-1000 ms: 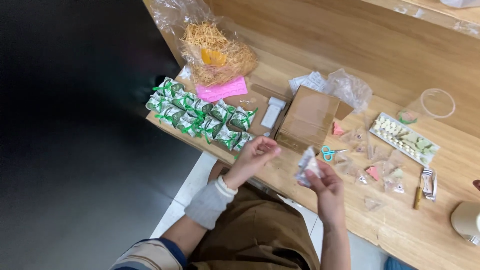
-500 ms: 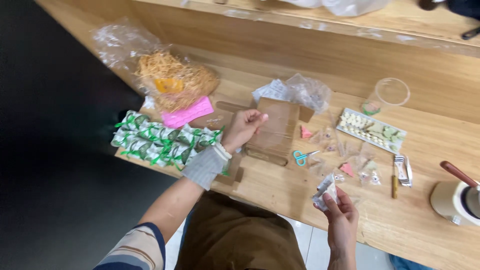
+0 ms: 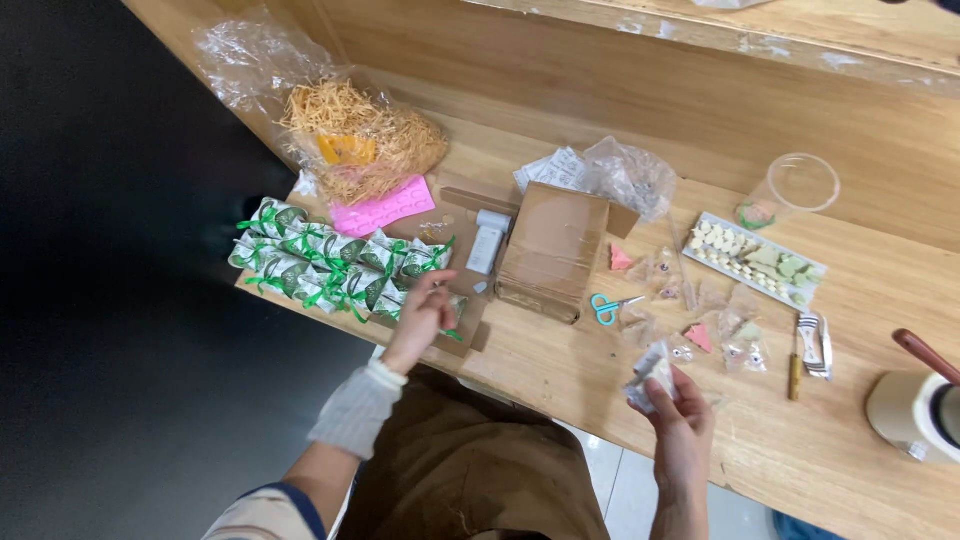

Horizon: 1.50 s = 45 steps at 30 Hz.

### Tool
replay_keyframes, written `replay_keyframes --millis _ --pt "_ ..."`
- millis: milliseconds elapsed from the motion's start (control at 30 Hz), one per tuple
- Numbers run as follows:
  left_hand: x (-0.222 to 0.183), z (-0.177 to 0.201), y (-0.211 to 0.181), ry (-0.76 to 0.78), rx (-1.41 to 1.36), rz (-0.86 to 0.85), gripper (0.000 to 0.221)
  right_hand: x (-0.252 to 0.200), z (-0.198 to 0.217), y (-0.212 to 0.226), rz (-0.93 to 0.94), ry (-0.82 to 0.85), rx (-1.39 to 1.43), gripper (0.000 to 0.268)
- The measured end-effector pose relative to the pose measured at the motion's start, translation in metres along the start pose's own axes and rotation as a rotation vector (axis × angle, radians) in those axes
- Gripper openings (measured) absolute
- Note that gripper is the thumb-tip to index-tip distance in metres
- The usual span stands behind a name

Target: Packing small decorative items into specialized paper boxes and bags.

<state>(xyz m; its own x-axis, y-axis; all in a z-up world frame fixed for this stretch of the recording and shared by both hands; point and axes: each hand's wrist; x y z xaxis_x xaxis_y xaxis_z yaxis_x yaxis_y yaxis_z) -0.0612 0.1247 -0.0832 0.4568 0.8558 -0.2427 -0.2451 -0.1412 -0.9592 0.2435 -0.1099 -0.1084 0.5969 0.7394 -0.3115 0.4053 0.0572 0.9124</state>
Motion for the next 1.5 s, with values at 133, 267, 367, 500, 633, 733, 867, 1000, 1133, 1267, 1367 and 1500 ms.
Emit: replay_keyframes --millis 133,267,367,500,633,733,867,1000,1133,1267,1367,1500 --pt "-0.008 0.03 0.024 -0.053 -0.276 -0.135 0.036 -0.008 -0.021 0.015 0.049 0.064 -0.034 0.033" --pt "-0.015 0.026 0.009 -0.019 -0.322 -0.127 0.045 -0.017 -0.03 0.013 0.109 0.066 -0.064 0.034" --pt "-0.01 0.013 -0.002 0.027 -0.305 -0.273 0.043 -0.025 -0.03 0.021 0.151 0.087 -0.07 0.034" --pt "-0.019 -0.004 -0.02 0.129 -0.277 -0.248 0.026 -0.046 -0.028 0.034 0.147 0.087 -0.121 0.035" --pt "-0.019 -0.019 -0.025 0.242 -0.36 -0.257 0.021 -0.053 -0.025 0.035 0.163 0.02 -0.164 0.037" --pt "-0.03 -0.022 -0.04 0.244 -0.27 -0.241 0.023 -0.066 -0.027 0.045 0.183 -0.024 -0.186 0.04" --pt "-0.018 -0.004 -0.031 0.272 -0.251 -0.173 0.025 -0.07 -0.037 0.062 0.221 -0.066 -0.22 0.046" --pt "-0.019 0.017 -0.021 0.255 -0.314 -0.186 0.023 -0.075 -0.037 0.053 0.223 -0.08 -0.183 0.043" --pt "-0.018 0.025 -0.03 0.27 -0.327 -0.167 0.022 -0.08 -0.042 0.051 0.243 -0.117 -0.18 0.037" --pt "0.012 -0.01 -0.045 0.309 -0.277 -0.131 0.023 -0.075 -0.026 0.067 0.278 -0.177 -0.171 0.036" --pt "0.035 -0.062 -0.054 0.426 -0.244 -0.167 0.02 -0.08 -0.001 0.061 0.3 -0.269 -0.138 0.035" --pt "0.085 -0.171 -0.081 0.687 -0.08 -0.186 0.017 -0.088 0.067 0.012 0.24 -0.472 -0.037 0.038"
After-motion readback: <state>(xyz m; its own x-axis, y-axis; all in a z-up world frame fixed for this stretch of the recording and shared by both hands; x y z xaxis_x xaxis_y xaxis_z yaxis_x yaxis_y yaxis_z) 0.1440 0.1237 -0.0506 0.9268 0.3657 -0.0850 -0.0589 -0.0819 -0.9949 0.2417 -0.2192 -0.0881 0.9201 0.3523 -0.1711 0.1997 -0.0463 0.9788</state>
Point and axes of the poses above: each hand's wrist, its own x-axis towards the middle knuckle, its own z-axis out of the back of the hand, y = z × x, and after that the axes turned 6 degrees about y, right-handed
